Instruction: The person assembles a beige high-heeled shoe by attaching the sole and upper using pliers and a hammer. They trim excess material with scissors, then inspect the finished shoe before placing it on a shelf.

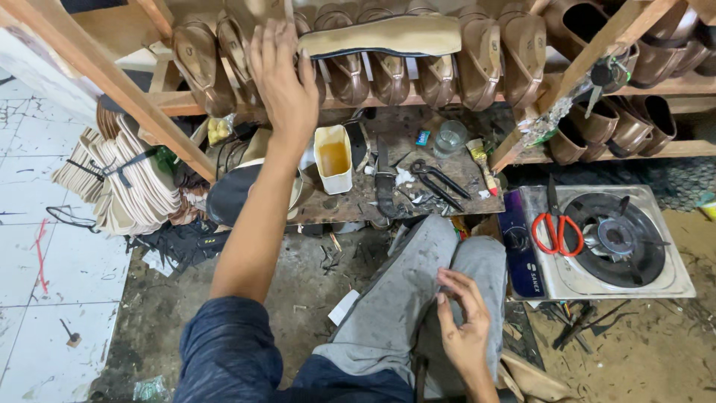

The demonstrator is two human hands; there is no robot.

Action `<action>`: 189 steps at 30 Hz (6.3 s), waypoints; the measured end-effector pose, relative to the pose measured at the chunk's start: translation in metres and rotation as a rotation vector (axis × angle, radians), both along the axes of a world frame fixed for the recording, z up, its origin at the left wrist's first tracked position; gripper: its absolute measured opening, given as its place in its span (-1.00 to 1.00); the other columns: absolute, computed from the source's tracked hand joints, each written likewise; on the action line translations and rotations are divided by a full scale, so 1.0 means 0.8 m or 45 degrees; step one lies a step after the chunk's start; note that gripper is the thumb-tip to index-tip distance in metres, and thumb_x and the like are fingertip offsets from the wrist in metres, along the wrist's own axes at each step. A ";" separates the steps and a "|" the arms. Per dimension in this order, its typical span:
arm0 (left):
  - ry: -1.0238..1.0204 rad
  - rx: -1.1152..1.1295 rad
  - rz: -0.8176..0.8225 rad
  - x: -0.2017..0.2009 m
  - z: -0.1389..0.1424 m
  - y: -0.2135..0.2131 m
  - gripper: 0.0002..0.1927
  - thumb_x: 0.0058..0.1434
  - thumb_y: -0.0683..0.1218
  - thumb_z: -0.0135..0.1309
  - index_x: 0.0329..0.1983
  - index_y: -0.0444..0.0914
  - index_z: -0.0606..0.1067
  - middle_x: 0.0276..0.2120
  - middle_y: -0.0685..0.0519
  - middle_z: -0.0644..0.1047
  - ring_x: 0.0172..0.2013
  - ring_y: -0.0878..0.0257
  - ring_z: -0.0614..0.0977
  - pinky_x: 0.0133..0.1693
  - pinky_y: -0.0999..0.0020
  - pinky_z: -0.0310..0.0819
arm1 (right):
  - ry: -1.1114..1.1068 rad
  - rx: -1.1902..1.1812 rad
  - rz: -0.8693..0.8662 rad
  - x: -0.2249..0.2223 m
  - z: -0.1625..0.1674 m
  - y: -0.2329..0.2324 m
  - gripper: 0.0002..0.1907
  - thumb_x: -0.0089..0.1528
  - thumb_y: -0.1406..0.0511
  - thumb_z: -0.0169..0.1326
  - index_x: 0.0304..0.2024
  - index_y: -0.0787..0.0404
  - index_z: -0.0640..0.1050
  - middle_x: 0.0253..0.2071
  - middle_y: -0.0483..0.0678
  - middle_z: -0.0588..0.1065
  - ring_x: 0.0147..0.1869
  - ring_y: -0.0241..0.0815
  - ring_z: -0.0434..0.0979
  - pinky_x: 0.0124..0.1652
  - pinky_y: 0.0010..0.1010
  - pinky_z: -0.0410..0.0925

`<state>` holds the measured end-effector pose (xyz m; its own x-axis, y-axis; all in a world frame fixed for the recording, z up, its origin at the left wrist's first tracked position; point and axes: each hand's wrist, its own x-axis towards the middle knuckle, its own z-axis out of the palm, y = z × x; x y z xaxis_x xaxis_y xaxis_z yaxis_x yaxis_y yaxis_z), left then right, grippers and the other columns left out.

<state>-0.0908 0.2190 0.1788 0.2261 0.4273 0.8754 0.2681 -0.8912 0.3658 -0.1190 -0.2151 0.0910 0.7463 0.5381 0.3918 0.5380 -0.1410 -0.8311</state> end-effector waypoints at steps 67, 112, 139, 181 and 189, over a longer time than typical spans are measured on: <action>1.079 -3.561 -2.455 0.197 -0.299 -0.716 -0.21 0.57 0.35 -0.30 0.41 -0.43 0.33 0.25 -0.25 0.46 0.17 -0.06 0.58 0.20 -0.06 0.49 | 1.575 0.056 -1.491 0.144 -0.470 -0.402 -0.72 0.32 0.30 -0.01 0.05 0.25 0.53 -0.16 0.09 0.55 -0.15 -0.02 0.56 -0.19 -0.20 0.45; 0.401 -2.850 -2.036 -0.042 -0.170 -0.499 -0.24 0.52 0.31 -0.45 0.45 -0.35 0.27 0.24 -0.21 0.46 0.11 0.03 0.55 0.06 0.07 0.52 | 1.494 1.184 -0.052 -0.031 0.003 -0.241 -0.10 0.02 0.18 0.18 0.38 0.37 0.29 0.20 0.33 0.40 0.16 0.32 0.49 0.17 0.14 0.35; -0.401 -2.757 -2.187 -0.003 -0.139 -0.374 -0.14 0.41 0.42 -0.08 0.35 -0.42 0.29 0.08 -0.20 0.52 -0.06 -0.01 0.60 -0.05 0.01 0.62 | 0.843 0.716 -0.012 -0.032 0.004 -0.078 -0.26 0.38 0.11 0.03 0.48 0.42 0.22 0.31 0.13 0.35 0.38 -0.07 0.36 0.34 -0.19 0.20; -0.429 -2.673 -2.503 0.003 -0.152 -0.387 -0.04 0.40 0.49 -0.30 0.54 -0.31 0.14 0.34 -0.25 0.38 0.30 -0.10 0.47 0.33 -0.19 0.39 | 1.203 0.887 0.083 -0.066 -0.085 -0.068 0.12 0.02 0.04 0.39 0.40 0.39 0.10 0.19 0.27 0.40 0.18 0.20 0.53 0.17 0.03 0.38; -0.322 -2.535 -2.435 -0.007 -0.169 -0.408 0.05 0.34 0.56 -0.24 0.54 -0.34 0.15 0.32 -0.27 0.38 0.29 -0.08 0.47 0.32 -0.18 0.38 | 1.213 0.924 0.114 -0.073 -0.110 -0.078 0.12 0.00 0.05 0.40 0.38 0.37 0.09 0.21 0.29 0.38 0.22 0.22 0.50 0.19 0.05 0.36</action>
